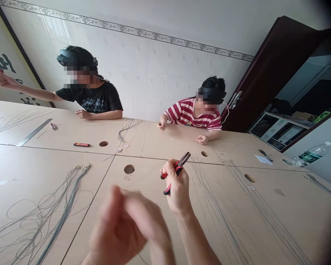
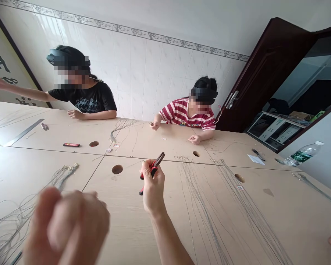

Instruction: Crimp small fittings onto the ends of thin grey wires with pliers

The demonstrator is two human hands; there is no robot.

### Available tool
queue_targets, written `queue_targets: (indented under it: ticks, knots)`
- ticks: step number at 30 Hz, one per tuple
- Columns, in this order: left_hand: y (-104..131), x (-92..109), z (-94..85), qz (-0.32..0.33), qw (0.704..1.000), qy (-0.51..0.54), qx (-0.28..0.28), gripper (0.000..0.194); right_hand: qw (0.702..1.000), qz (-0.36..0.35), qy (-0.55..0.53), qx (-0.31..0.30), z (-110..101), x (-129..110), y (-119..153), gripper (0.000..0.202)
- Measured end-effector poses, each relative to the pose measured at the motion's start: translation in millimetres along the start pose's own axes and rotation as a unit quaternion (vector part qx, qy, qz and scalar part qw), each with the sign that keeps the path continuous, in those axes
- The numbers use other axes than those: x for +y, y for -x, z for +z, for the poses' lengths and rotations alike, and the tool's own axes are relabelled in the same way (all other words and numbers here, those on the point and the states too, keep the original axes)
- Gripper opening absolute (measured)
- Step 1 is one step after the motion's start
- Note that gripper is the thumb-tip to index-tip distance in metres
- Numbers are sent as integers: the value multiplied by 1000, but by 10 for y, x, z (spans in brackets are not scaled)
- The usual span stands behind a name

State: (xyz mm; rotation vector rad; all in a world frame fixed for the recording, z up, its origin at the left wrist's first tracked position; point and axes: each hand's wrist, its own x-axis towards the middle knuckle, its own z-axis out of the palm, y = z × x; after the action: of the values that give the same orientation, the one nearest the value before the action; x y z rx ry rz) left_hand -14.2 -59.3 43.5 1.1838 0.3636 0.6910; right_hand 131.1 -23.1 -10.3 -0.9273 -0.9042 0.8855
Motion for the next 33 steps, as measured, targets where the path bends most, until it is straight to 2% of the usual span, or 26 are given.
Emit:
queue_targets:
  ticks: [1,2,3,4,5,7,11,15,17,20,22,25,30,33]
  knots:
    - [-2,73,-48,85,994,35,57,75,1000,1,2,-9,23,-9,31,29]
    - [-23,133,-98,213,963,88,144,62,1000,3,5,-20,46,-20,64,29]
    - [-59,179,-148,311,917,117,222,51,999,4,9,-32,69,-32,99,30]
    - [-107,212,-196,376,872,128,286,44,999,4,16,-45,89,-45,131,30]
    - [-160,234,-244,414,839,125,329,41,998,4,26,-57,108,-58,160,30]
    - [-260,248,-338,428,826,107,352,41,996,-8,49,-76,135,-78,202,30]
    - [-394,200,-503,401,842,106,345,40,991,-36,81,-98,157,-101,219,29]
    - [-481,89,-578,325,875,57,354,41,987,-41,95,-122,170,-117,218,27]
    - [-509,27,-577,271,899,-20,344,39,985,-41,103,-132,178,-125,224,26]
    - [-516,-35,-539,165,933,-131,290,36,983,-53,109,-136,173,-131,223,24]
    - [-504,-45,-498,99,946,-176,253,38,983,-69,118,-125,146,-133,205,24]
    - [-487,-39,-435,48,943,-244,220,46,982,-91,136,-95,84,-149,153,24]
    - [-448,-50,-359,2,905,-382,189,51,980,-121,149,-60,9,-204,76,23]
    - [-403,-33,-330,-29,898,-400,182,52,978,-134,151,-54,-5,-210,61,24]
